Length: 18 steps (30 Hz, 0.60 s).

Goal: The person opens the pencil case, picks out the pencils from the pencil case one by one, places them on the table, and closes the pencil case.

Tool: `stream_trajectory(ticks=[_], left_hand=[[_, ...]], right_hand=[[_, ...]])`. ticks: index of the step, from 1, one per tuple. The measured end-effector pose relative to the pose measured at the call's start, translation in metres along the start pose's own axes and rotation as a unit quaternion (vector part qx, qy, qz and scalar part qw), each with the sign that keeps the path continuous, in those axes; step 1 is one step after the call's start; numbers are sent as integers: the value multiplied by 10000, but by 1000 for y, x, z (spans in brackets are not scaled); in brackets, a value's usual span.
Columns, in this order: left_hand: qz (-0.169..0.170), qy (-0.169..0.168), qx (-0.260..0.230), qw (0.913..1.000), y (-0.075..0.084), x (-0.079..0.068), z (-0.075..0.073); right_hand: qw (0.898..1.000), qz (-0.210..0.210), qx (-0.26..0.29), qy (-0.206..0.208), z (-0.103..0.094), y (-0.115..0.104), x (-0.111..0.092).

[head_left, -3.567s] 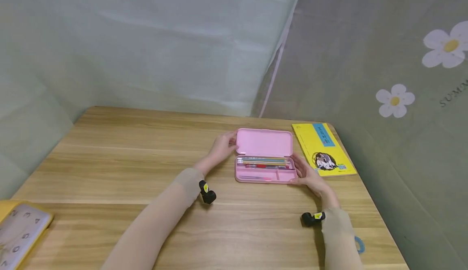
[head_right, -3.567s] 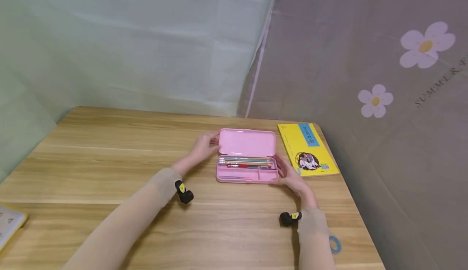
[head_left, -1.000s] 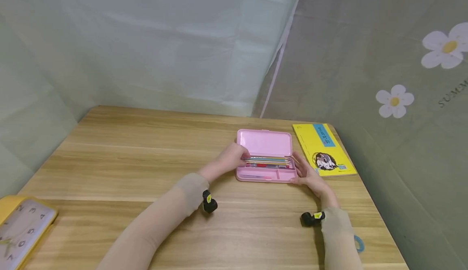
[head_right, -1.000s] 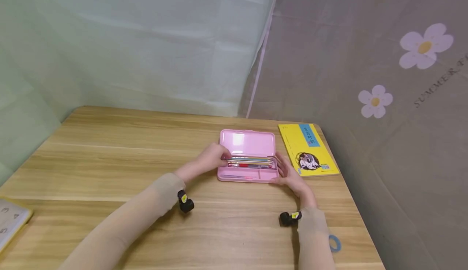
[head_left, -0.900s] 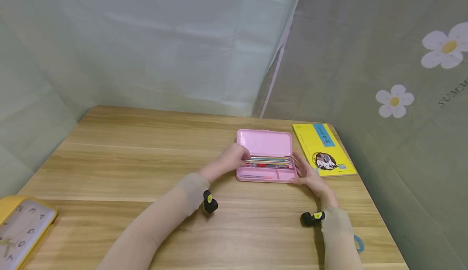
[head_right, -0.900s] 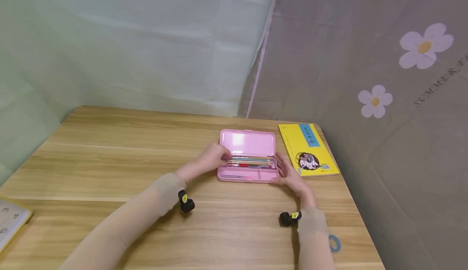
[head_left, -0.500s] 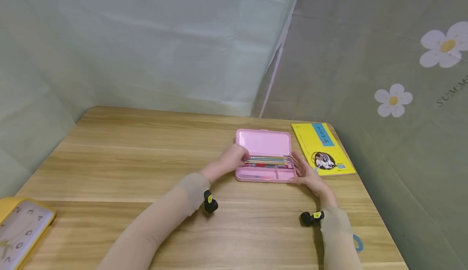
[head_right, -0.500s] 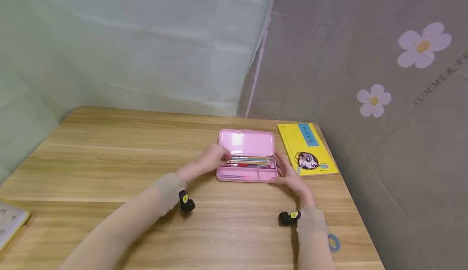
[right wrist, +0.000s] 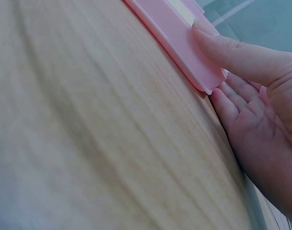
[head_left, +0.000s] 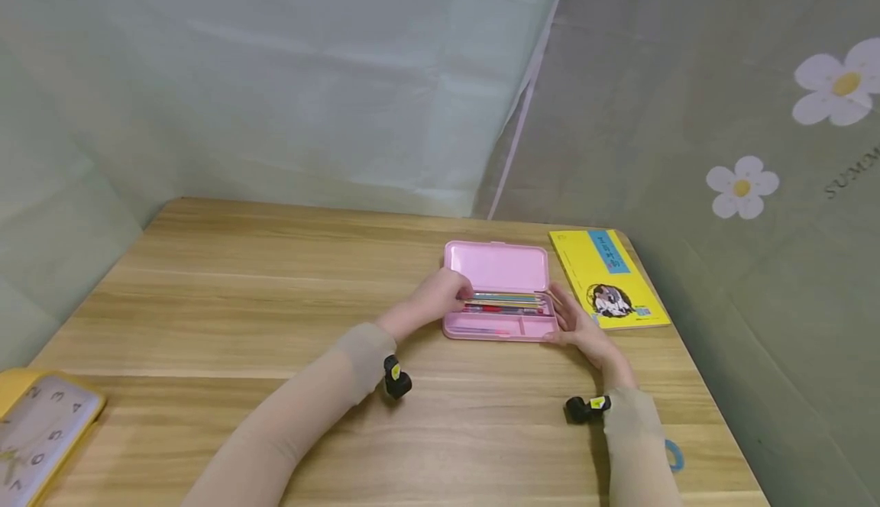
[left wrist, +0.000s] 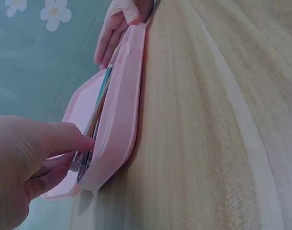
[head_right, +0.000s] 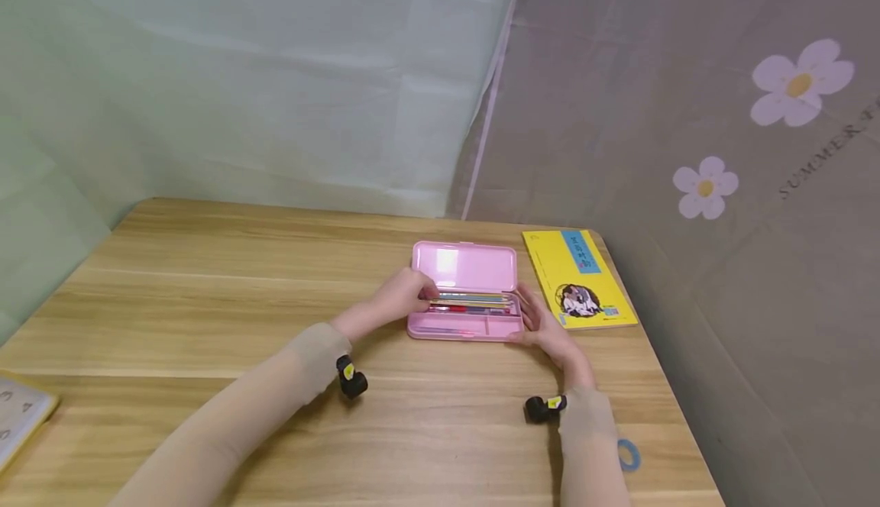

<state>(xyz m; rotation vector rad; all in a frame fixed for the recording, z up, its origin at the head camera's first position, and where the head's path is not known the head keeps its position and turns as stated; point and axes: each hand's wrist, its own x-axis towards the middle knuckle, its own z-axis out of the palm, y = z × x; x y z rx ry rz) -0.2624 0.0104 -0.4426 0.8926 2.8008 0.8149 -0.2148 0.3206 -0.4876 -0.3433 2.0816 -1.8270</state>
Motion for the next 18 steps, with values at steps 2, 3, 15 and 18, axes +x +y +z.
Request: stream_trajectory(ticks=[2, 3, 15, 18], left_hand=[[8, -3, 35, 10000, 1, 0, -1], [12, -7, 56, 10000, 1, 0, -1], [134, 119, -214, 9996, 6, -3, -7], [259, 239, -240, 9991, 7, -5, -9]], right_hand=[[10000, -14, -12, -9, 0, 0, 0], [10000, -20, -19, -13, 0, 0, 0], [10000, -33, -40, -19, 0, 0, 1], [10000, -28, -46, -4, 0, 0, 1]])
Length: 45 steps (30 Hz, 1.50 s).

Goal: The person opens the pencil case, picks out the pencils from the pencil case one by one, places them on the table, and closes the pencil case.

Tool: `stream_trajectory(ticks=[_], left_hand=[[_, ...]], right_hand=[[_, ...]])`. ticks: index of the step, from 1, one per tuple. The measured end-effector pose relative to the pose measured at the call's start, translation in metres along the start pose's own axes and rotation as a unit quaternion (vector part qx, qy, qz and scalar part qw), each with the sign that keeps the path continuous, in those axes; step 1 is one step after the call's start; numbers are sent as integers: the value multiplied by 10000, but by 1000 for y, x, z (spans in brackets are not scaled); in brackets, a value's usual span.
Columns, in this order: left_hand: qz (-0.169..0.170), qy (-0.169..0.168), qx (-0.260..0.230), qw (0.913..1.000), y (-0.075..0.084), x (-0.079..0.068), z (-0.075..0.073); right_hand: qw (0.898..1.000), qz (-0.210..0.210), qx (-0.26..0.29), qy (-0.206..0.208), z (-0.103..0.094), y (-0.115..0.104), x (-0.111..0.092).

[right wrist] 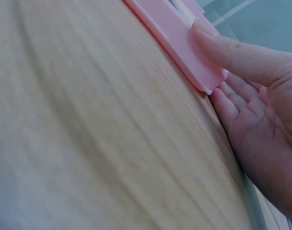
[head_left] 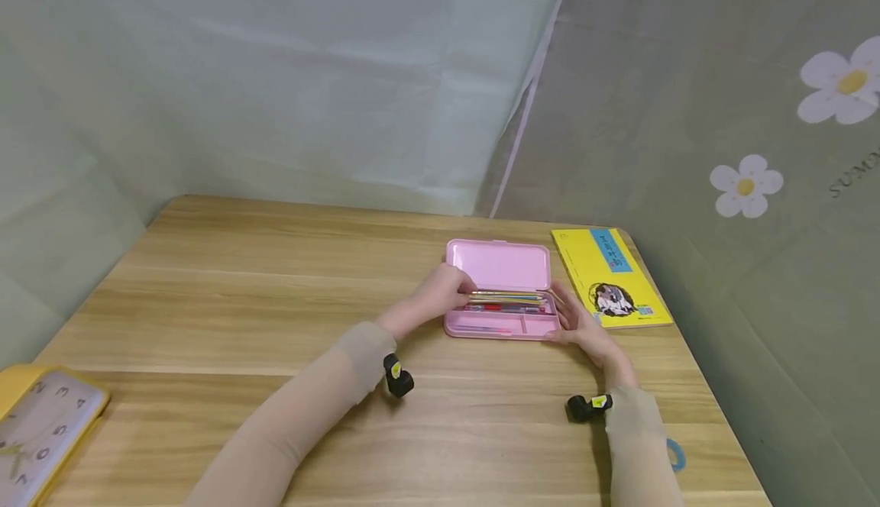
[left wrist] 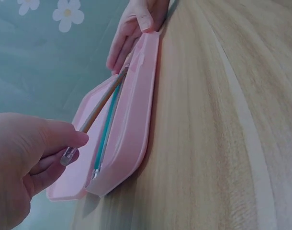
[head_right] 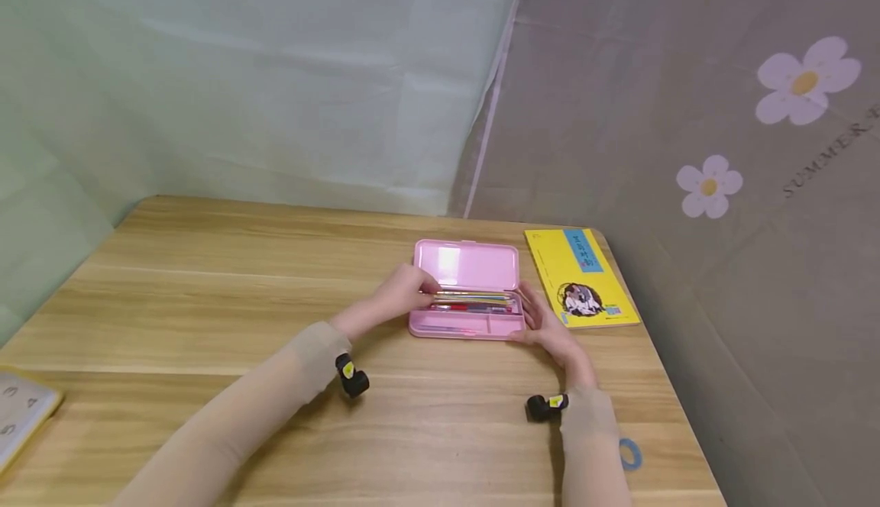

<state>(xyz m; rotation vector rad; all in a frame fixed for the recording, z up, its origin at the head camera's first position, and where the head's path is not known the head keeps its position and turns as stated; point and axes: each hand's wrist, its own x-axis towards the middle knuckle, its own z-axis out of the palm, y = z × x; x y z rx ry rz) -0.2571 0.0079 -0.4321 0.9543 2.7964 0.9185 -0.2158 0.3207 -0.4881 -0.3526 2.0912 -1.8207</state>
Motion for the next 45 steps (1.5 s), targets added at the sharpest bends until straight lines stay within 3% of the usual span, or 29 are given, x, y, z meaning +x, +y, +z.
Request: stream_trajectory(ticks=[9, 18, 26, 34, 45], left_hand=[[-104, 111, -486, 9987, -2, -10, -9], [-381, 69, -981, 9944, -20, -29, -30], [-650, 268, -1200, 9903, -52, -53, -48], [-622, 546, -1374, 9871, -90, -83, -68], [-1403, 672, -1214, 9803, -136, -129, -91]], right_hand=[[10000, -11, 35, -9, 1, -2, -2], [10000, -52, -78, 28, 0, 0, -1], [9998, -12, -164, 109, -1, 0, -2], [9997, -38, -221, 76, -1, 1, -2], [9998, -38, -170, 37, -2, 2, -1]])
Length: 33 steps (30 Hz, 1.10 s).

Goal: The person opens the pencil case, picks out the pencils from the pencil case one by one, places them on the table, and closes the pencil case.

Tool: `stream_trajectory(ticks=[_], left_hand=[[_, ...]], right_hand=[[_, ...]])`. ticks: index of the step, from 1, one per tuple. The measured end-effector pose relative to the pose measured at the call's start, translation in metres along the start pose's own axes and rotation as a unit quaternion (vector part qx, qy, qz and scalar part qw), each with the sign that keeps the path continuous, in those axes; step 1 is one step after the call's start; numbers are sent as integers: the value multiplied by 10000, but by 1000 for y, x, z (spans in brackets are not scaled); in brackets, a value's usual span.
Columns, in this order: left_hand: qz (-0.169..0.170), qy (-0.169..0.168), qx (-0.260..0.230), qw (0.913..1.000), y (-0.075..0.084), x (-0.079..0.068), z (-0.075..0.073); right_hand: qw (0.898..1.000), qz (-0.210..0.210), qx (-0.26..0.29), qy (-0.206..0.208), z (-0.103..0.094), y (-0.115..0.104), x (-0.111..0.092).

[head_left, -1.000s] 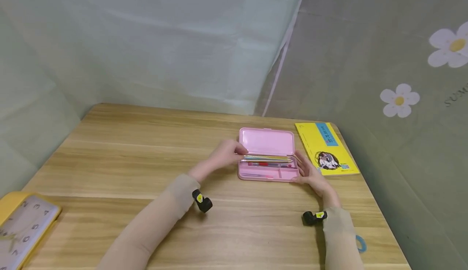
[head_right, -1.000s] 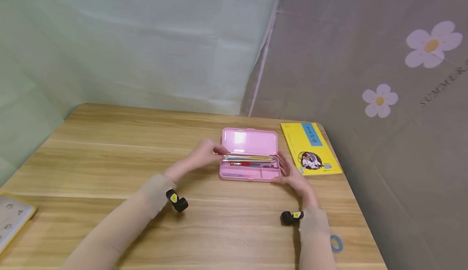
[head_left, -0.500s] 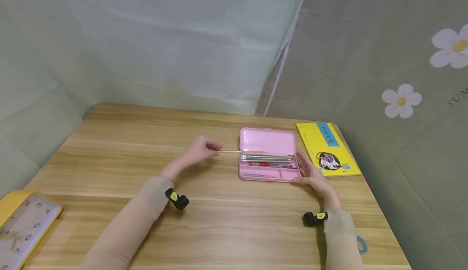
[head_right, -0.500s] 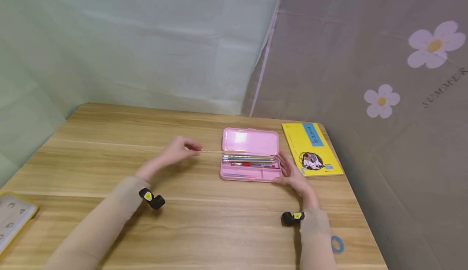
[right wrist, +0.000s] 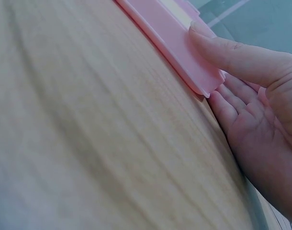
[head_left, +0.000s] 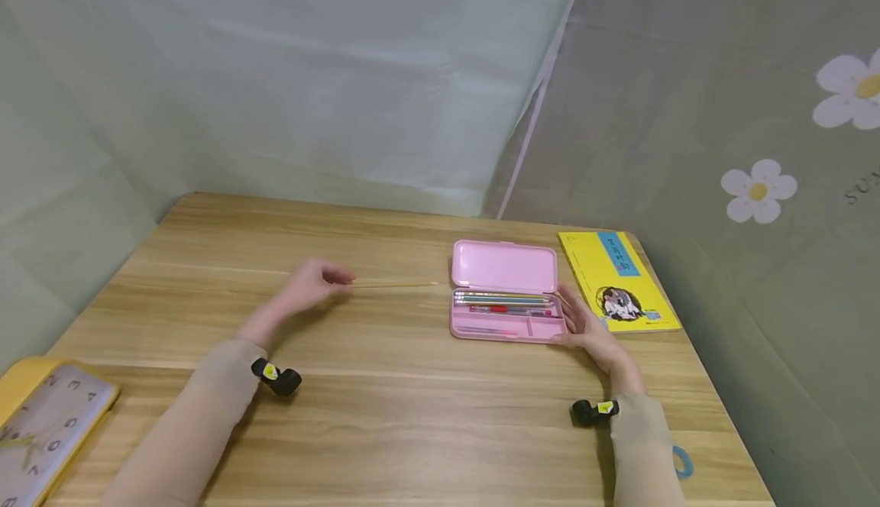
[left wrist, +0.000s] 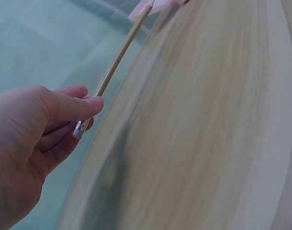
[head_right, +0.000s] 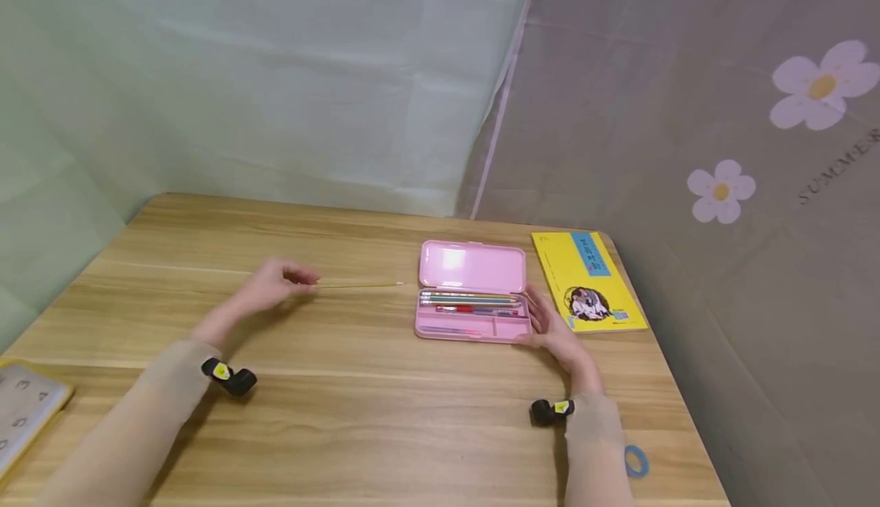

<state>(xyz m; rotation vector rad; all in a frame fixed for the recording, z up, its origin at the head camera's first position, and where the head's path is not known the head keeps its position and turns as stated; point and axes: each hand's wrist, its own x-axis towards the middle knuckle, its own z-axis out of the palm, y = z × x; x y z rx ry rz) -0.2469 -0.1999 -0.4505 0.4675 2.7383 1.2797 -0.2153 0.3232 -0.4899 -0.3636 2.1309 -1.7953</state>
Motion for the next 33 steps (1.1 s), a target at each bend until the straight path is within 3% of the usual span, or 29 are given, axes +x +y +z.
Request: stream_trajectory(ticks=[4, 12, 33], left_hand=[[9, 97, 98, 9999, -12, -7, -9], [194, 107, 284, 9994, -26, -6, -12], [230, -128, 317, 9992, -38, -6, -15]], right_hand=[[10000, 24, 51, 13, 0, 0, -1], [10000, 39, 12, 23, -1, -1, -1], [10000, 4, -28, 51, 0, 0, 0]])
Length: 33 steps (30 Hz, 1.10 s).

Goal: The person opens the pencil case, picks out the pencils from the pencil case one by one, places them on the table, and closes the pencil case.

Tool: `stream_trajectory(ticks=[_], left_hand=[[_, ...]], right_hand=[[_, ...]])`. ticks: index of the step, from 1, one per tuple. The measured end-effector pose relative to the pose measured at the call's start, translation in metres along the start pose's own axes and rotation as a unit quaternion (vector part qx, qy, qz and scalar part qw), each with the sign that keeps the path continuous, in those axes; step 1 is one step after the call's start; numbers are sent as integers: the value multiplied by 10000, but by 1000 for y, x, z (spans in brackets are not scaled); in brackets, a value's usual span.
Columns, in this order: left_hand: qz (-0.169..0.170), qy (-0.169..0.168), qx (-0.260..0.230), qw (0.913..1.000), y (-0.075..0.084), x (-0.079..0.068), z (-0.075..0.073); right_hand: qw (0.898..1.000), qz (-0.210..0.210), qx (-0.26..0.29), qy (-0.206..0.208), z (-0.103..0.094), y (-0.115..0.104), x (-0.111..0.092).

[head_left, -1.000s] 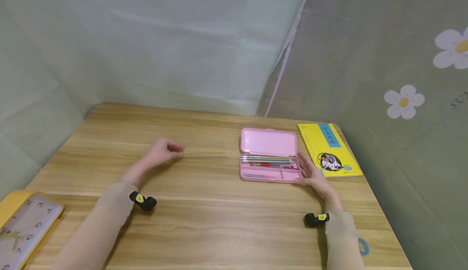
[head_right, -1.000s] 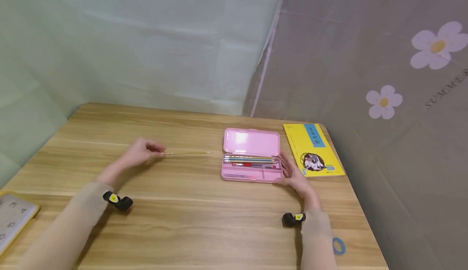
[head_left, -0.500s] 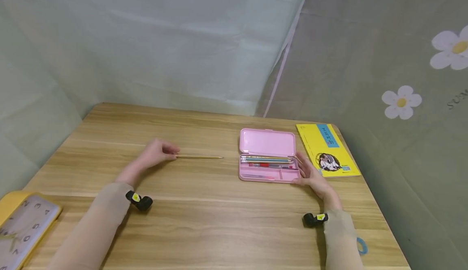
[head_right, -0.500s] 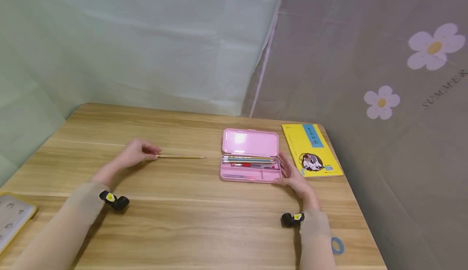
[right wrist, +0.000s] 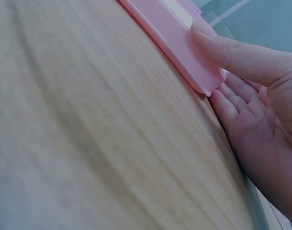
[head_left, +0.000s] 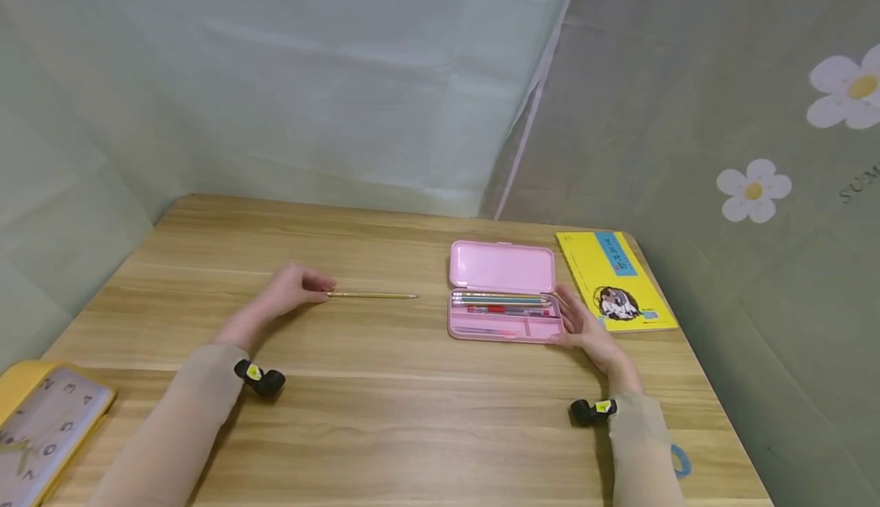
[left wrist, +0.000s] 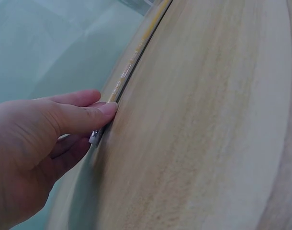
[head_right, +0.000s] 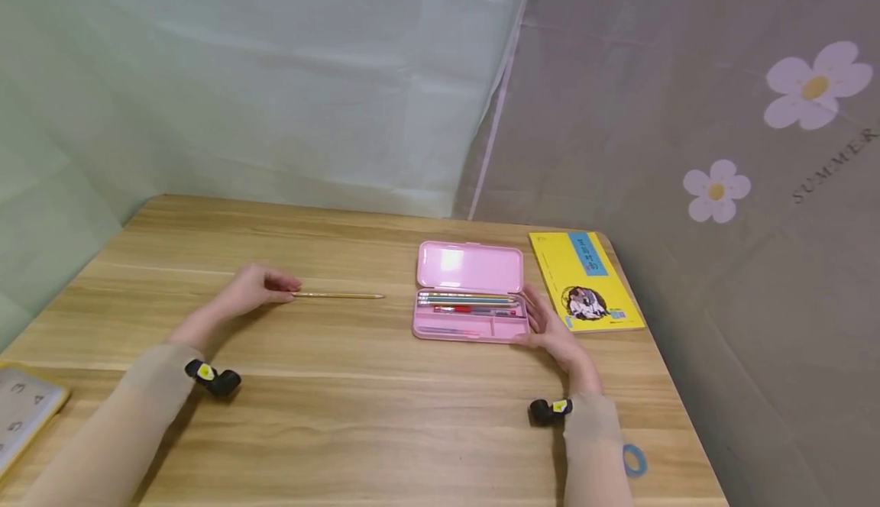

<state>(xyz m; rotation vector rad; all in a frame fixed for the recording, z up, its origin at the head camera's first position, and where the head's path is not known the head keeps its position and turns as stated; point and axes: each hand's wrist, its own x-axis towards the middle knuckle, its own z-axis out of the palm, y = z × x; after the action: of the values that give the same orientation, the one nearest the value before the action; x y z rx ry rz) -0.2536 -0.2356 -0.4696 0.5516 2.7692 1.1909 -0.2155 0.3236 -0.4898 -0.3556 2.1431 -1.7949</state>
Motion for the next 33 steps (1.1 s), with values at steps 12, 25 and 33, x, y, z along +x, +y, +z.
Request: stream_trajectory(ticks=[12, 25, 33], left_hand=[[-106, 175, 396, 9990, 31, 8, 5], [1024, -246, 707, 9919, 94, 48, 46], [1261, -509, 611, 9888, 129, 74, 59]], right_hand=[[10000, 42, 58, -9, 0, 0, 0], [9999, -73, 74, -61, 0, 0, 0], [9999, 7, 130, -21, 1, -1, -1]])
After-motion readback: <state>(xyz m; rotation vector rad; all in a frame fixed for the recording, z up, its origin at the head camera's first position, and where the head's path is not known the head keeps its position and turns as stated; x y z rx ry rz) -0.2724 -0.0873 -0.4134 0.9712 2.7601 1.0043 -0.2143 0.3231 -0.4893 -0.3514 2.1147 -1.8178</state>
